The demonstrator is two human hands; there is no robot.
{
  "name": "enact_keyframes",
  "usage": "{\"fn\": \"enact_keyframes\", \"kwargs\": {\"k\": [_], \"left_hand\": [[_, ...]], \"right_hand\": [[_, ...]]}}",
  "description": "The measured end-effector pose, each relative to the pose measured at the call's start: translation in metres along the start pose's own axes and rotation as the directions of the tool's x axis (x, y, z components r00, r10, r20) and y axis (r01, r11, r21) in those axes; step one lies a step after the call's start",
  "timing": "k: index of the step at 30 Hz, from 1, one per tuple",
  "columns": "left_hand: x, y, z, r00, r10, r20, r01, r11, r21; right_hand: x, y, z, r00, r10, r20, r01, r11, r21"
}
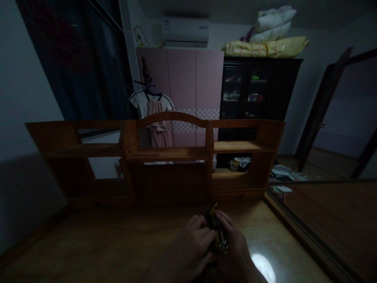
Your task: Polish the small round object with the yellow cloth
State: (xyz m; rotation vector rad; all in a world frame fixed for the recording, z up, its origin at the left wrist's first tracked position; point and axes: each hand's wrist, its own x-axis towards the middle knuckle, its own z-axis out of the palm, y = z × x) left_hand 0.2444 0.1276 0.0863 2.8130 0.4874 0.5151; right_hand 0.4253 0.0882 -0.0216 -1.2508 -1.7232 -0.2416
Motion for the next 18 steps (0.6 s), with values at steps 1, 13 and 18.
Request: {"fn": "enact_keyframes", "kwargs": {"k": [1, 13, 18], "left_hand": [[0.0, 0.0, -0.001, 1.0, 0.001, 0.003, -0.001, 0.999, -0.036], [0.0, -0.008, 0.011, 0.996, -0.091, 0.005, 0.089, 0.959, -0.268], [0.0, 0.001, 0.009, 0.999, -0.045, -0.009, 0.044, 0.996, -0.075]], "right_hand": [[0.0, -0.001, 0.0, 1.0, -0.006, -0.006, 0.006, 1.0, -0.002], [0.003, -0.003, 0.003, 0.996, 0.085, -0.011, -0.084, 0.992, 0.094], [0.006, -0.001, 0.001, 0.986, 0.165, -0.033, -0.159, 0.976, 0.15]]}}
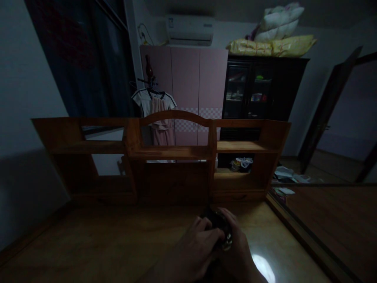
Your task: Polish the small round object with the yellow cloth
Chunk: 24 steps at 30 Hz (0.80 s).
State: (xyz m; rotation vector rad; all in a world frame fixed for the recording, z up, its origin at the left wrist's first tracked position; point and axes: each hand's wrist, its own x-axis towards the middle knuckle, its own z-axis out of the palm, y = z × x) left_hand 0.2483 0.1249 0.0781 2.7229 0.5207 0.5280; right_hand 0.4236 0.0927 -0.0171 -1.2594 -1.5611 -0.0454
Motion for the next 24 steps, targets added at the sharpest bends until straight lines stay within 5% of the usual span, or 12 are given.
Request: {"fn": "enact_keyframes", "kwargs": {"k": [7, 14, 19, 24], "left_hand": [[0.003, -0.007, 0.013, 0.997, 0.076, -0.027, -0.061, 0.934, 0.351], [0.007, -0.007, 0.023, 0.993, 0.101, -0.065, -0.063, 0.896, 0.439], [0.006, -0.001, 0.017, 0.993, 0.113, -0.027, -0.098, 0.942, 0.321], [0.003, -0.005, 0.015, 0.995, 0.038, -0.088, -0.031, 0.997, 0.077]], "right_hand": [[0.008, 0.004, -0.01, 0.996, -0.088, 0.03, 0.09, 0.992, -0.087], [0.005, 0.007, -0.012, 0.982, -0.178, 0.064, 0.187, 0.966, -0.18], [0.0, 0.006, -0.01, 0.95, -0.274, 0.148, 0.304, 0.916, -0.26], [0.002, 0.002, -0.013, 0.964, -0.246, 0.097, 0.264, 0.926, -0.271]]}}
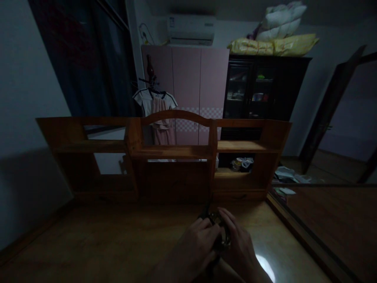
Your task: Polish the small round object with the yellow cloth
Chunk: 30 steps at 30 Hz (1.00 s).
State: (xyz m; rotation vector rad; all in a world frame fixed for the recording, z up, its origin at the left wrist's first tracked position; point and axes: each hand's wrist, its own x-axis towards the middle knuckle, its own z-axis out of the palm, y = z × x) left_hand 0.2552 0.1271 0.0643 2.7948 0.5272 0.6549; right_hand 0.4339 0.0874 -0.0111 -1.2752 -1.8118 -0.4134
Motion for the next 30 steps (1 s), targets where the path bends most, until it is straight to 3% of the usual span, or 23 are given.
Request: {"fn": "enact_keyframes", "kwargs": {"k": [9, 14, 19, 22, 25, 27, 30], "left_hand": [[-0.004, -0.003, 0.022, 0.989, -0.149, 0.018, 0.149, 0.954, -0.26], [-0.005, 0.015, 0.004, 0.955, -0.294, 0.042, 0.282, 0.853, -0.438], [-0.002, 0.019, -0.015, 0.934, -0.349, 0.07, 0.322, 0.747, -0.582], [-0.001, 0.013, -0.015, 0.958, -0.282, 0.043, 0.267, 0.836, -0.479], [-0.001, 0.009, -0.005, 0.995, -0.09, -0.035, 0.084, 0.986, -0.142], [-0.001, 0.007, 0.003, 0.998, 0.041, -0.046, -0.039, 0.998, 0.053], [0.0, 0.005, 0.009, 0.99, 0.125, -0.068, -0.112, 0.981, 0.16]], "right_hand": [[-0.005, 0.007, 0.006, 1.0, -0.012, -0.01, 0.012, 0.999, -0.046], [-0.004, 0.006, 0.003, 1.0, 0.013, 0.011, -0.013, 0.997, -0.078], [-0.002, 0.005, 0.0, 0.999, 0.039, -0.021, -0.041, 0.994, -0.098], [-0.002, 0.007, 0.001, 0.998, 0.042, -0.039, -0.046, 0.993, -0.113], [-0.001, 0.009, 0.001, 0.998, 0.053, -0.046, -0.059, 0.99, -0.131], [0.0, 0.011, 0.0, 0.997, 0.051, -0.051, -0.058, 0.989, -0.138], [0.0, 0.012, 0.0, 0.997, 0.022, -0.075, -0.033, 0.989, -0.143]]}}
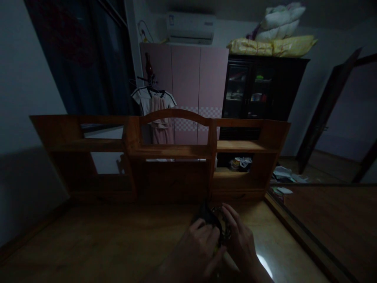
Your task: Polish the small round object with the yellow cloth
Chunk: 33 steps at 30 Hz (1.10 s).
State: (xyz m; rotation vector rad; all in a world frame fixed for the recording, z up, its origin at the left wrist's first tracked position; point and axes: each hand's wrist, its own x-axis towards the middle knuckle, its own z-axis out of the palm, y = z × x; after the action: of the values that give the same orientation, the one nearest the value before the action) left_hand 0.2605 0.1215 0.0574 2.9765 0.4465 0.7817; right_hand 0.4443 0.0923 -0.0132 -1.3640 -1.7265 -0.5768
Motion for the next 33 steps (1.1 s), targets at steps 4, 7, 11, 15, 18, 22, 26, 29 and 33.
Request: {"fn": "enact_keyframes", "kwargs": {"k": [4, 7, 11, 15, 18, 22, 26, 29, 33], "left_hand": [[0.002, -0.004, -0.005, 1.0, 0.002, 0.03, 0.0, 0.999, -0.048], [0.003, -0.006, -0.013, 0.995, -0.076, 0.067, 0.084, 0.987, -0.137], [0.003, -0.004, -0.015, 0.983, -0.14, 0.122, 0.168, 0.949, -0.267], [0.003, -0.002, -0.016, 0.945, -0.264, 0.191, 0.324, 0.824, -0.465], [0.003, -0.002, -0.017, 0.902, -0.321, 0.29, 0.431, 0.616, -0.659], [0.004, -0.005, -0.009, 0.867, -0.325, 0.377, 0.452, 0.197, -0.87], [0.007, -0.007, 0.004, 0.862, -0.328, 0.387, 0.378, -0.091, -0.921], [0.006, -0.005, 0.004, 0.87, -0.326, 0.369, 0.386, -0.016, -0.923], [0.003, -0.002, -0.007, 0.875, -0.363, 0.321, 0.429, 0.272, -0.861]], "right_hand": [[-0.002, 0.0, 0.003, 1.0, -0.008, 0.0, 0.008, 1.0, 0.009], [-0.006, 0.0, 0.007, 1.0, -0.002, 0.02, 0.001, 1.0, 0.018], [-0.01, 0.0, 0.012, 0.999, -0.001, 0.051, -0.002, 0.998, 0.057], [-0.009, -0.004, 0.012, 0.997, 0.051, 0.058, -0.057, 0.992, 0.116], [-0.007, -0.006, 0.011, 0.993, 0.101, 0.053, -0.108, 0.982, 0.157], [-0.008, -0.006, 0.011, 0.989, 0.142, 0.035, -0.146, 0.977, 0.154], [-0.01, -0.007, 0.013, 0.984, 0.172, 0.043, -0.176, 0.972, 0.152], [-0.009, -0.007, 0.012, 0.985, 0.166, 0.048, -0.171, 0.974, 0.148], [-0.007, -0.007, 0.009, 0.987, 0.152, 0.05, -0.158, 0.978, 0.137]]}}
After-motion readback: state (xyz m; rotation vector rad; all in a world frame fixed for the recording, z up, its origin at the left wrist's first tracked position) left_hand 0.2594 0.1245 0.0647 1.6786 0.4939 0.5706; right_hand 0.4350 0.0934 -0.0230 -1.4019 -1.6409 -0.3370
